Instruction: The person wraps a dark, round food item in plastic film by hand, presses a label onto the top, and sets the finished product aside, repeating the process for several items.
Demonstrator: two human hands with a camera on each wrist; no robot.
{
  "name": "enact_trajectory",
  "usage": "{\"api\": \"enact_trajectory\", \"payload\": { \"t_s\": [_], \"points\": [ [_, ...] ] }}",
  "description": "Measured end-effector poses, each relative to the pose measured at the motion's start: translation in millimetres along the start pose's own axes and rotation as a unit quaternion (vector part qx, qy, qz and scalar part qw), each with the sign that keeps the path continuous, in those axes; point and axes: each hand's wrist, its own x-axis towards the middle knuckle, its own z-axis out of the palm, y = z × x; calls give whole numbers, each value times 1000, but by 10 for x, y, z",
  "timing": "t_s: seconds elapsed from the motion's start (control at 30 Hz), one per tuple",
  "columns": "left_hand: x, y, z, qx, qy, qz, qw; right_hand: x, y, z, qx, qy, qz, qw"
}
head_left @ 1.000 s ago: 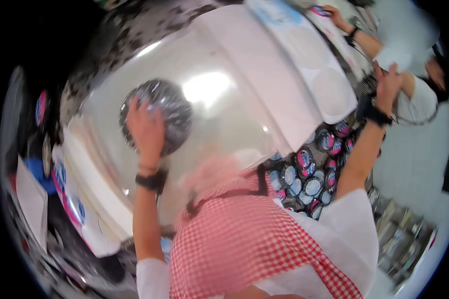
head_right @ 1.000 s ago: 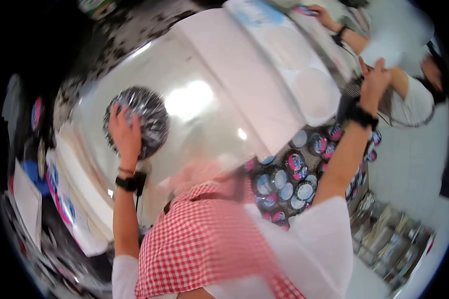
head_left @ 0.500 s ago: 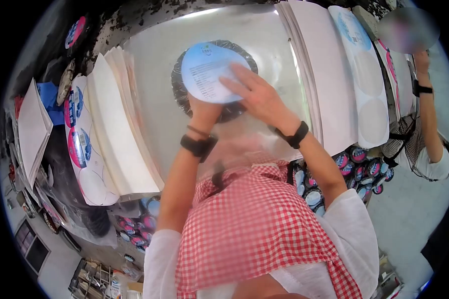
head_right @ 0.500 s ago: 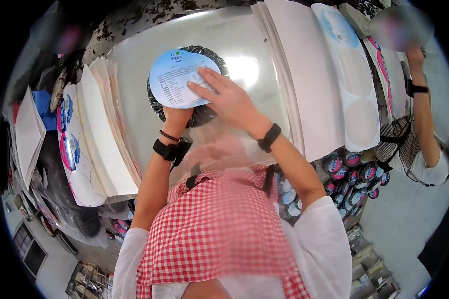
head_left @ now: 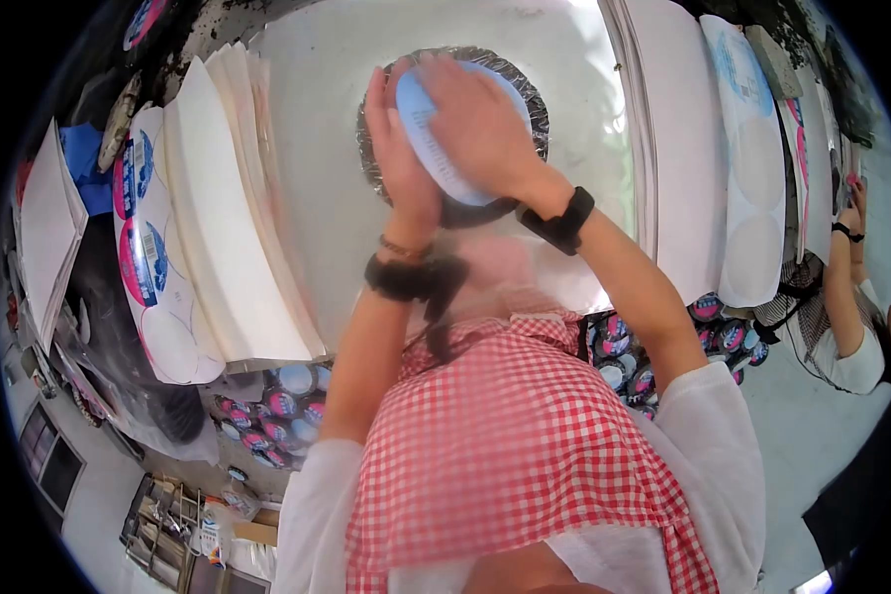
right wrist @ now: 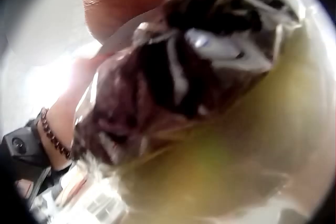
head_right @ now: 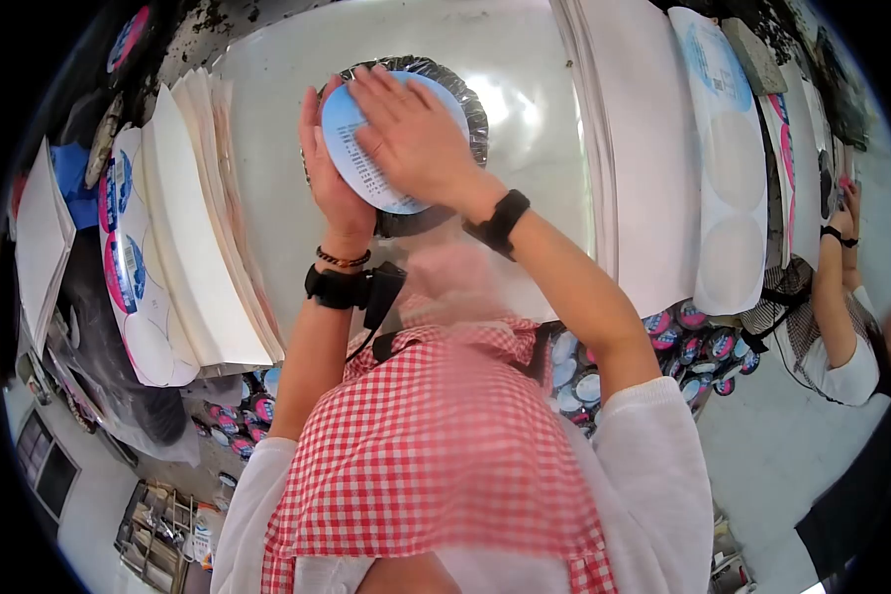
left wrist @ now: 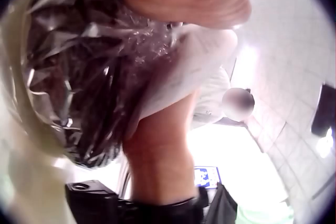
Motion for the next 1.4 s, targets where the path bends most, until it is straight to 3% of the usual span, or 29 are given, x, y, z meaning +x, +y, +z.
{"api": "enact_trajectory", "payload": {
  "t_s": [0.13,0.23,0.27,0.37,0.47,0.5,0.57,0.6,0.63,0.67,0.7,0.73,0.77,0.8,0.83,0.87,0.9,0.93,0.97,1.0,1.03,1.07,1.1,1.13,1.23,1.33,1.4],
  "points": [
    [-18,134,27,154,60,54,985,3,-232,40,-50,-1,-32,998],
    [-87,261,-116,325,92,131,932,9,-227,110,-112,-6,-51,992],
    [-133,414,-171,373,109,190,902,-10,-224,148,-103,13,-53,993],
    [-188,375,-459,247,120,41,961,-30,-372,124,-166,14,-41,985],
    [-220,170,-569,270,65,-7,961,-221,-582,79,-144,4,-73,987],
    [-230,245,-529,225,70,-63,970,-304,-614,42,-136,0,-89,987],
    [-215,387,-542,198,84,-78,974,-481,-511,-176,-44,-110,-139,983],
    [-132,98,-973,427,65,107,896,-607,-395,-324,0,-84,-76,994],
    [-175,179,-998,464,73,139,872,-706,-260,-369,-9,40,28,999],
    [-239,170,-971,543,31,132,829,-810,41,-295,-152,115,136,972],
    [-302,160,-941,616,-13,132,777,-840,102,-374,-164,92,203,961],
    [-357,149,-909,677,-56,139,720,-869,129,-334,-66,74,217,971],
    [-372,3,-658,640,26,133,756,-856,100,-263,29,54,232,971],
    [-436,150,-509,603,12,97,791,-741,-154,-377,281,112,268,915],
    [-381,269,-528,553,-34,130,822,-590,-411,-610,508,158,291,795],
    [-336,613,-534,529,-87,86,840,-516,-508,-720,460,178,207,845],
    [-350,1011,-577,499,-141,37,854,-489,-627,-839,385,174,176,889],
    [-386,1219,-653,437,21,-17,899,-487,-629,-854,259,158,79,950],
    [-271,1408,-959,585,70,115,800,-453,-559,-834,79,123,-41,988],
    [-212,1643,-1303,629,106,201,743,-417,-488,-814,-94,128,-167,973],
    [-131,1801,-1791,719,157,264,623,-478,-475,-746,-114,3,-157,981],
    [-134,1995,-2074,796,210,196,533,-561,-517,-658,-121,-75,-111,984],
    [-129,2060,-2434,808,226,282,466,-647,-566,-573,-125,-154,-63,978],
    [-129,2086,-2734,818,207,347,408,-689,-542,-507,-125,-142,-62,980],
    [-173,2060,-2882,827,165,359,401,-731,-478,-383,-125,-120,-61,983],
    [-159,2071,-2879,861,153,321,363,-727,-466,-367,-137,-116,-65,982],
    [-152,2173,-2855,899,156,230,338,-767,-471,-354,-134,-105,-63,983]
  ]
}}
